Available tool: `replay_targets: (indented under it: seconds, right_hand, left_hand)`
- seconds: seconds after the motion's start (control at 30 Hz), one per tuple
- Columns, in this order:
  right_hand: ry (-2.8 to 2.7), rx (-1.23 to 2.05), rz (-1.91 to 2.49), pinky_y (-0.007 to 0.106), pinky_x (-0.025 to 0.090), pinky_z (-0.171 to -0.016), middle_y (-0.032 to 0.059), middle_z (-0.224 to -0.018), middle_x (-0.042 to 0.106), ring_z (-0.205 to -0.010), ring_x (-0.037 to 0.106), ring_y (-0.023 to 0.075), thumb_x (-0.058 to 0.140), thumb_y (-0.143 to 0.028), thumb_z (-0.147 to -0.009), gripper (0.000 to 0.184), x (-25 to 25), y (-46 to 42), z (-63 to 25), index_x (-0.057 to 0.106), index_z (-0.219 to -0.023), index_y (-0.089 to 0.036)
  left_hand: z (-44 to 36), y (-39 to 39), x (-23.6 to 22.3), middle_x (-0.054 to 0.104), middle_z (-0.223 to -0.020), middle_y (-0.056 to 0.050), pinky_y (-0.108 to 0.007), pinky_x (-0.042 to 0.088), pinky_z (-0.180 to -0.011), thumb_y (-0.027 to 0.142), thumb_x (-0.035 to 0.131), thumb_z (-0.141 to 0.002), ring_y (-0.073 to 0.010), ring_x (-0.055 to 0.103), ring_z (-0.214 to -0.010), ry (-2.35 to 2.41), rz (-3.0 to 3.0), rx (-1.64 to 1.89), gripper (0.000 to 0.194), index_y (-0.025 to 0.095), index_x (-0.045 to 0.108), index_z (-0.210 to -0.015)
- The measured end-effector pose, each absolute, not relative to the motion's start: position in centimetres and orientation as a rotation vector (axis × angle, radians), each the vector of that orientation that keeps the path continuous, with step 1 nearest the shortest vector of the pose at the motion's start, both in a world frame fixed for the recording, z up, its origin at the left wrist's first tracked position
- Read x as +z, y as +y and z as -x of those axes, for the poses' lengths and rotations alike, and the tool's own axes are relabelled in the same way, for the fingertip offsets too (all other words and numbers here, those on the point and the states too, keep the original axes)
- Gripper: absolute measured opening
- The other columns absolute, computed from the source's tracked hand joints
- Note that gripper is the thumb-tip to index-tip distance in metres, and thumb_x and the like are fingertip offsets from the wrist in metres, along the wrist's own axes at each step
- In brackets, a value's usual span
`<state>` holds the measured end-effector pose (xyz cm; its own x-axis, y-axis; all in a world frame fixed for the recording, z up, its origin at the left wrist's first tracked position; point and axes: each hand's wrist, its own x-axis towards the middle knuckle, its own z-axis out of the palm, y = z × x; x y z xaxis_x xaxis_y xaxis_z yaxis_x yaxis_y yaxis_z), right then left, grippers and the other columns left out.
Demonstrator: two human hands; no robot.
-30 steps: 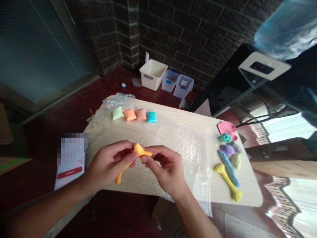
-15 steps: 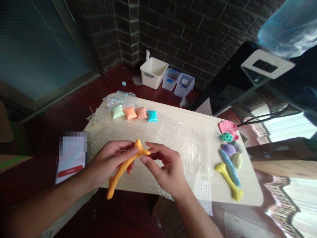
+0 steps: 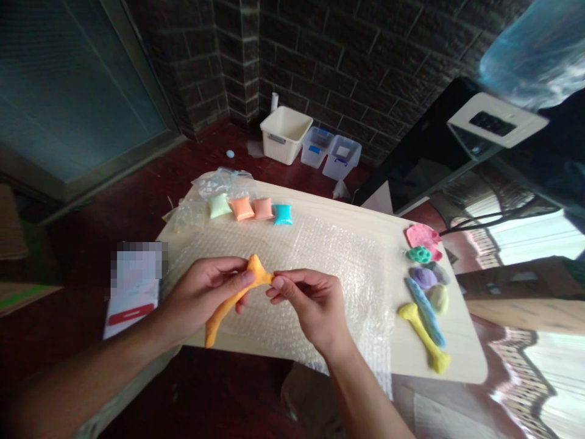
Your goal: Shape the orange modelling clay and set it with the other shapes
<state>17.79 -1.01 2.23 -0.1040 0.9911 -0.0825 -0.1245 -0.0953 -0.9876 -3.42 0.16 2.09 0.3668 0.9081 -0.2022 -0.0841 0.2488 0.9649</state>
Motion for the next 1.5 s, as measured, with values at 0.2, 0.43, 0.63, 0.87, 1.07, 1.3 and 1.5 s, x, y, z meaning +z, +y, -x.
replay_targets:
  seconds: [0.2,0.43,0.63,0.87,1.07,1.3,1.5]
  right_hand:
    - [-1.058,1.485,1.104,0.033,0.072,-0.069,0.007,-0.079,0.087,-0.067,0.081,0.0188,0.095,-0.037,-0.084,0.019,2.0,-1.0,-17.8,0.09,-0.097,-0.025]
    - [-1.041,1.515,1.078,0.034,0.068,-0.066,0.0066,-0.08,0.086,-0.067,0.079,0.0191,0.097,-0.038,-0.081,0.017,1.4,-0.8,-18.5,0.091,-0.091,-0.026]
    - [-1.163,1.446,1.062,0.03,0.061,-0.068,0.003,-0.087,0.083,-0.072,0.071,0.0151,0.093,-0.037,-0.087,0.012,1.3,-0.6,-18.8,0.09,-0.096,-0.03]
    - [-1.304,1.245,1.086,0.026,0.055,-0.062,0.0005,-0.084,0.07,-0.069,0.063,0.0126,0.082,-0.036,-0.096,0.025,2.0,-1.1,-18.2,0.085,-0.119,-0.029]
    - [-1.594,1.025,1.147,0.032,0.064,-0.07,0.0055,-0.098,0.08,-0.079,0.075,0.0174,0.087,-0.025,-0.092,0.029,1.2,-1.6,-18.1,0.082,-0.121,-0.026]
    - [-1.548,1.147,1.025,0.031,0.069,-0.074,0.0064,-0.105,0.086,-0.084,0.081,0.0177,0.08,-0.019,-0.097,0.027,1.2,-1.9,-17.5,0.081,-0.123,-0.027]
    - [-1.539,1.195,1.004,0.032,0.071,-0.081,0.005,-0.106,0.087,-0.09,0.082,0.019,0.086,-0.017,-0.092,0.034,1.2,-1.8,-17.5,0.085,-0.123,-0.031]
  left_hand:
    - [3.3,0.2,2.0,0.069,-0.072,-0.001,-0.024,0.051,-0.061,0.05,0.08,-0.093,-0.0126,0.063,-0.063,0.932,-1.104,0.867,0.035,0.015,0.074,-0.09]
    - [3.5,0.2,2.0,0.078,-0.087,-0.006,-0.026,0.058,-0.069,0.047,0.079,-0.095,-0.016,0.07,-0.074,0.847,-1.088,0.833,0.033,0.016,0.079,-0.103]
    - [4.6,0.5,1.7,0.084,-0.113,-0.017,-0.039,0.063,-0.094,0.046,0.077,-0.098,-0.0253,0.08,-0.099,0.649,-0.882,0.578,0.036,0.014,0.084,-0.113]
    - [3.8,0.6,1.2,0.083,-0.099,-0.007,-0.028,0.057,-0.082,0.028,0.096,-0.079,-0.0168,0.075,-0.087,0.837,-0.961,0.696,0.042,0.016,0.08,-0.116]
    - [3.0,0.4,0.9,0.082,-0.1,-0.007,-0.027,0.054,-0.076,0.025,0.096,-0.075,-0.0162,0.073,-0.084,0.848,-1.034,0.788,0.04,0.015,0.079,-0.11]
    - [3.1,0.1,0.9,0.077,-0.092,-0.006,-0.026,0.056,-0.068,0.046,0.084,-0.093,-0.0146,0.071,-0.074,0.745,-0.935,0.808,0.037,0.013,0.073,-0.105]
    - [3.1,-0.1,1.3,0.073,-0.081,-0.003,-0.023,0.053,-0.057,0.049,0.084,-0.093,-0.0114,0.067,-0.061,0.758,-0.881,0.745,0.04,0.013,0.072,-0.106]
